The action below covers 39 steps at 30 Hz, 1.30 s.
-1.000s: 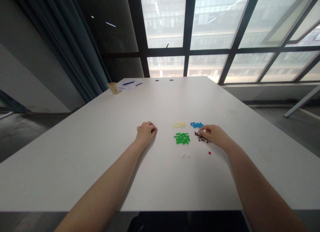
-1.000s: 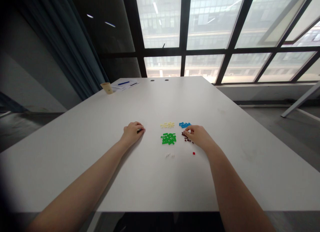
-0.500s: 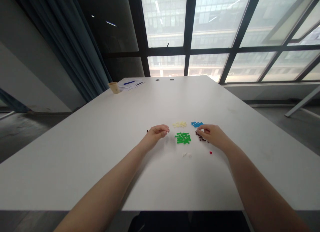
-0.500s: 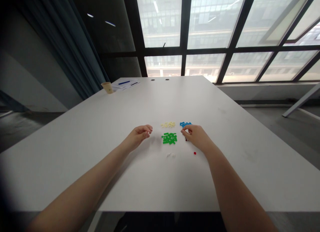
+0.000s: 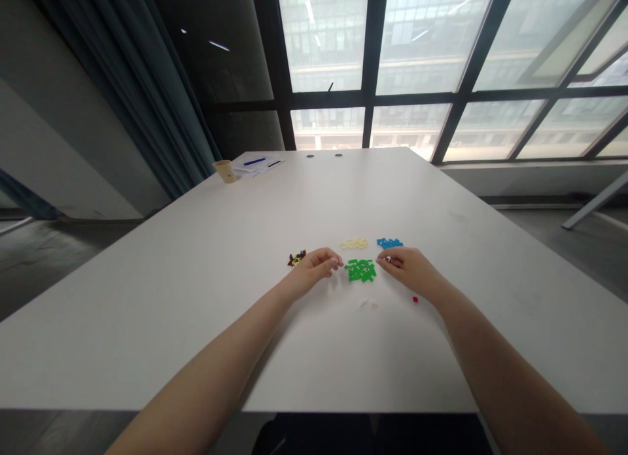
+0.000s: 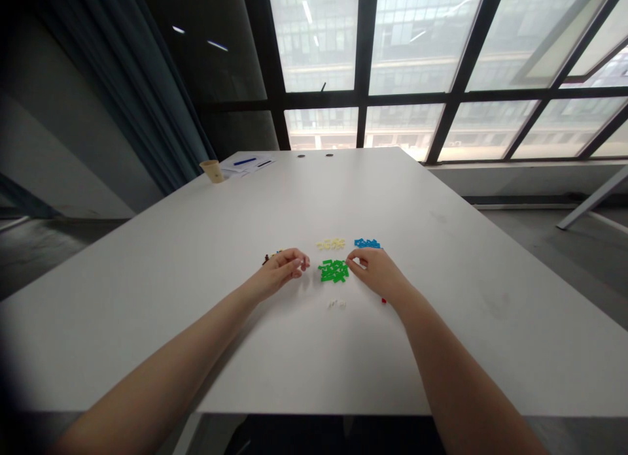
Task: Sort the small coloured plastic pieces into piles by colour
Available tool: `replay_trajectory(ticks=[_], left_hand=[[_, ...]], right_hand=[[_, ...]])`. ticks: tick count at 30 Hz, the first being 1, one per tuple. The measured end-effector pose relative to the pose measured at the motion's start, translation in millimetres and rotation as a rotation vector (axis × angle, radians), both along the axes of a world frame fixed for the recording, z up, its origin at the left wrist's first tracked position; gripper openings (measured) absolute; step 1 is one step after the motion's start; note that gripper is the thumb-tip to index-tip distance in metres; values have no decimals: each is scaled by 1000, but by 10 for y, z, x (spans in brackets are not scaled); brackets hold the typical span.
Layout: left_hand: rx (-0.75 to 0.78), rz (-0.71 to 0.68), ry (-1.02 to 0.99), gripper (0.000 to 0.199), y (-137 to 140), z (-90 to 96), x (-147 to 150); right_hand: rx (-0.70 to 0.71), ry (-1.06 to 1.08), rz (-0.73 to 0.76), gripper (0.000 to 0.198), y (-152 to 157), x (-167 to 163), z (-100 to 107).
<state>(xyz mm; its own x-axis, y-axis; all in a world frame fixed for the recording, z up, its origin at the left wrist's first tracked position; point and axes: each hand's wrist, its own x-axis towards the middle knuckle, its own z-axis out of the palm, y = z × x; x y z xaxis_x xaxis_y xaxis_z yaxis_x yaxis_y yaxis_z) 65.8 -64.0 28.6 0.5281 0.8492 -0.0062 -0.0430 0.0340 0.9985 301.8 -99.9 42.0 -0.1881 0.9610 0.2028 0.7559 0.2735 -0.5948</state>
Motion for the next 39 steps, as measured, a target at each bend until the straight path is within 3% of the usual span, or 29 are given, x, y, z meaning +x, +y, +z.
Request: replay_trajectory(ticks=[10,23,29,34,39], left_hand=[[-271,62,-335,33,36,-39,-23],[-358,16,-350,31,48,-127,-10],[-299,-82,-194,31,10,-118,20],[-144,-178,-67,27,-5,-89,35],[-107,-172,-40,27,0,-83,43]], right_hand=[[-1,-8,2,26,-9,5,7],[72,20,2,25,-10,-38,6],[323,71,180,17,-143,-335,52],[391,23,258,15,-206,-519,4],[424,-9,236,16,-201,-539,-39]])
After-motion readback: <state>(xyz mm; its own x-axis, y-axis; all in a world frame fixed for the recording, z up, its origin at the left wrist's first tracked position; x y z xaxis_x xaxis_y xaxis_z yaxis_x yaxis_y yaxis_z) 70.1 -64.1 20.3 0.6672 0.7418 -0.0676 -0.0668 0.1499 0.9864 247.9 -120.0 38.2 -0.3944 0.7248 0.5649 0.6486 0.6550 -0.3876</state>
